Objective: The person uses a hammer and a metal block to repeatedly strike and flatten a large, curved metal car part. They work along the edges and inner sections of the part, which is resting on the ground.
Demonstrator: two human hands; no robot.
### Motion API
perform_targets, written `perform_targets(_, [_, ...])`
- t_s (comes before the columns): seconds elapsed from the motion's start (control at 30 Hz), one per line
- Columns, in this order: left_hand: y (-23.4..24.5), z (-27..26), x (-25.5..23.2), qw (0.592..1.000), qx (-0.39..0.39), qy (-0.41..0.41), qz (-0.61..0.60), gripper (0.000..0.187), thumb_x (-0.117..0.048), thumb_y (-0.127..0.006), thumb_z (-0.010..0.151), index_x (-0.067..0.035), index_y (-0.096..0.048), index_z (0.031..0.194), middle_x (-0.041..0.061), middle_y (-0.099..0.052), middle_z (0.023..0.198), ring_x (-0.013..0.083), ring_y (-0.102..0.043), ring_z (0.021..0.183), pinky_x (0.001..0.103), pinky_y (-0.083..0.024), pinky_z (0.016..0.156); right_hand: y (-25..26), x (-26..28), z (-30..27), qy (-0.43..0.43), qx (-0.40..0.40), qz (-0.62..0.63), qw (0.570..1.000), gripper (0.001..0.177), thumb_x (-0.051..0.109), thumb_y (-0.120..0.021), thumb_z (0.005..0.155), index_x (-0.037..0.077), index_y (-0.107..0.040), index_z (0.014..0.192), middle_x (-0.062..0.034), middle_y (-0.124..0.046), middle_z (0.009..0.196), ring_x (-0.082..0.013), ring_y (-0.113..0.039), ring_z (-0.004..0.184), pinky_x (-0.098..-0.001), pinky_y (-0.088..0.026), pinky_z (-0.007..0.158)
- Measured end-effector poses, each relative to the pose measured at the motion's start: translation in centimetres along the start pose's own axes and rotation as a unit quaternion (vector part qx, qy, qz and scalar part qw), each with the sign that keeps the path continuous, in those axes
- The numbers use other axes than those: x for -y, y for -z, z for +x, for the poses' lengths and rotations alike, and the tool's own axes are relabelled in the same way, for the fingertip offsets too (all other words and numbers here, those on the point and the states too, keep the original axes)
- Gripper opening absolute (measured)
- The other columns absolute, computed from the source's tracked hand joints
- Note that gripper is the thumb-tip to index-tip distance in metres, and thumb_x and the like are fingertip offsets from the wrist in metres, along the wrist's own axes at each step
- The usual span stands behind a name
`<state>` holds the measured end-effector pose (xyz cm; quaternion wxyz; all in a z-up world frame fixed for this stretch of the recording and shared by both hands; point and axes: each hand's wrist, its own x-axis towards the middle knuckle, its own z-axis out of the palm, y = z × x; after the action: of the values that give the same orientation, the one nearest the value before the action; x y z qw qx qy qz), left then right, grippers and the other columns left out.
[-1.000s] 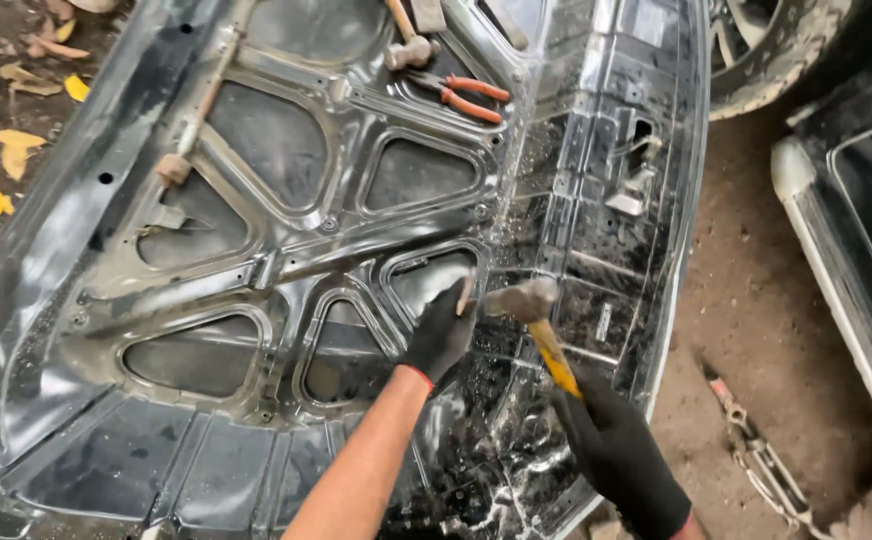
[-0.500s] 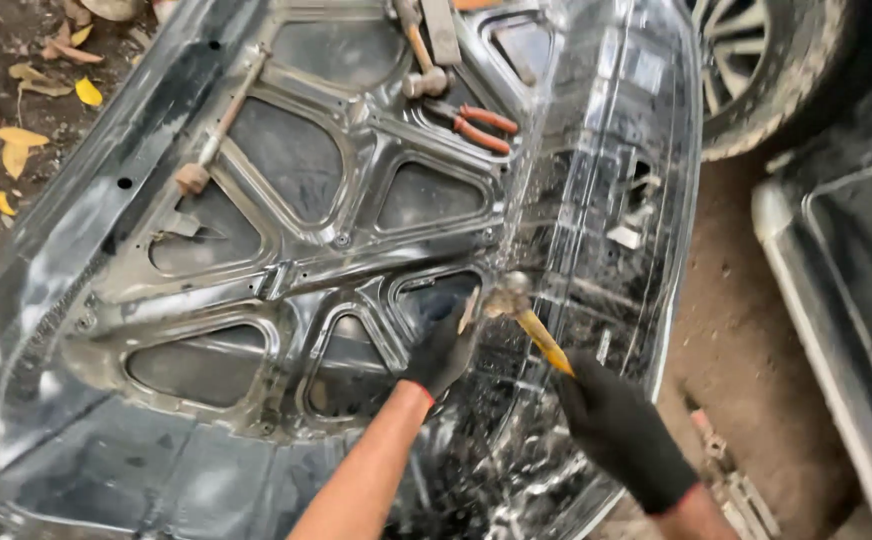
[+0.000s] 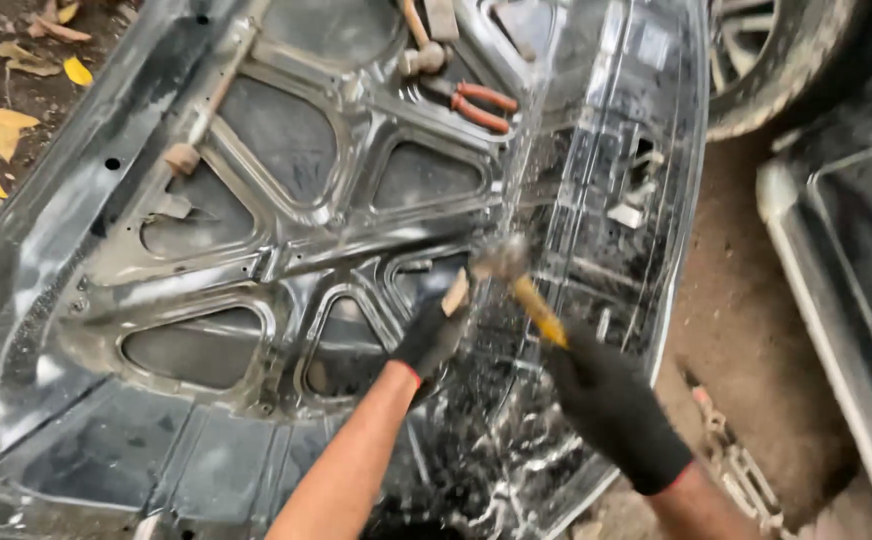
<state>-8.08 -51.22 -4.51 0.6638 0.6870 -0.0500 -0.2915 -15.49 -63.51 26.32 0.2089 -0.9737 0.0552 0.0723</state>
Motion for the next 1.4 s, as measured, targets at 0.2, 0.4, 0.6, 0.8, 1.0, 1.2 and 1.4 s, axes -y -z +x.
perform_targets(0.2, [0.6, -0.9, -1.5, 0.989, -0.058, -0.131, -0.037, 0.022, -0.019, -0.06, 0.1, -0.001, -0.066, 0.11, 0.008, -0.069, 0.085, 0.0181, -0.062, 0.082, 0.039, -0.053, 0.075, 0.0, 2.0, -0.6, 0.071, -0.084, 0.053, 0.993, 0.018, 0.02, -0.062, 0.094, 0.005, -0.06, 0.103, -0.0096, -0.064, 0.066, -0.0221, -0.063, 0.048, -0.038, -0.049, 0.046])
perform_targets(0.4, [-1.5, -0.2, 1.7, 0.955, -0.11, -0.247, 0.12, 0.018, -0.018, -0.061, 0.105, -0.004, -0.068, 0.114, 0.015, -0.07, 0.1, 0.0302, -0.07, 0.092, 0.04, -0.05, 0.08, -0.6, 0.4, 0.6, 0.091, 0.051, -0.087, 0.991, 0.012, 0.019, -0.06, 0.1, 0.008, -0.058, 0.094, -0.0079, -0.059, 0.061, -0.0197, -0.059, 0.049, -0.0366, -0.05, 0.046])
perform_targets(0.6, [1.0, -2.7, -4.7, 0.998, -0.009, -0.064, -0.011, 0.028, -0.019, -0.059, 0.101, -0.006, -0.06, 0.126, 0.012, -0.068, 0.091, 0.0199, -0.061, 0.081, 0.035, -0.052, 0.076, 1.6, 2.9, -0.2, -0.004, 0.033, 0.034, 0.999, 0.011, 0.023, -0.06, 0.095, 0.012, -0.06, 0.095, -0.0053, -0.063, 0.058, -0.0202, -0.061, 0.039, -0.0368, -0.049, 0.041])
perform_targets(0.8, [0.9, -1.9, -1.9, 0.953, -0.055, -0.295, -0.047, 0.028, -0.011, -0.059, 0.1, 0.0, -0.057, 0.126, 0.016, -0.066, 0.11, 0.0241, -0.062, 0.1, 0.039, -0.051, 0.083, -0.7, 1.0, 0.6, 0.108, 0.023, -0.078, 0.991, 0.009, 0.019, -0.062, 0.097, 0.011, -0.06, 0.101, -0.0102, -0.061, 0.064, -0.0269, -0.061, 0.05, -0.0396, -0.049, 0.045])
perform_targets(1.0, [1.7, -0.8, -0.5, 0.986, 0.055, -0.104, 0.115, 0.025, -0.018, -0.06, 0.1, -0.005, -0.061, 0.121, 0.018, -0.07, 0.096, 0.0258, -0.067, 0.087, 0.039, -0.052, 0.077, 0.0, 2.1, 0.3, 0.069, -0.006, 0.001, 0.998, 0.012, 0.021, -0.063, 0.095, 0.011, -0.059, 0.101, -0.0097, -0.062, 0.063, -0.0245, -0.063, 0.051, -0.0392, -0.05, 0.045])
perform_targets(1.2, [2.2, -1.9, 0.1, 0.9, -0.05, -0.405, 0.152, 0.032, -0.012, -0.062, 0.095, 0.003, -0.061, 0.123, 0.028, -0.069, 0.104, 0.0474, -0.066, 0.096, 0.051, -0.051, 0.08, -1.1, -0.3, 0.9, 0.068, 0.045, -0.069, 0.994, 0.013, 0.022, -0.064, 0.097, 0.01, -0.059, 0.099, -0.0119, -0.06, 0.063, -0.0313, -0.062, 0.054, -0.0449, -0.047, 0.048])
perform_targets(1.4, [2.7, -3.4, -3.5, 0.986, 0.023, -0.115, 0.117, 0.033, -0.023, -0.061, 0.095, -0.002, -0.064, 0.12, 0.025, -0.069, 0.09, 0.0441, -0.07, 0.089, 0.05, -0.053, 0.075, 0.2, 3.4, -0.2, 0.039, -0.004, -0.008, 0.999, 0.014, 0.023, -0.062, 0.095, 0.011, -0.059, 0.101, -0.0112, -0.062, 0.065, -0.0277, -0.062, 0.051, -0.0414, -0.049, 0.044])
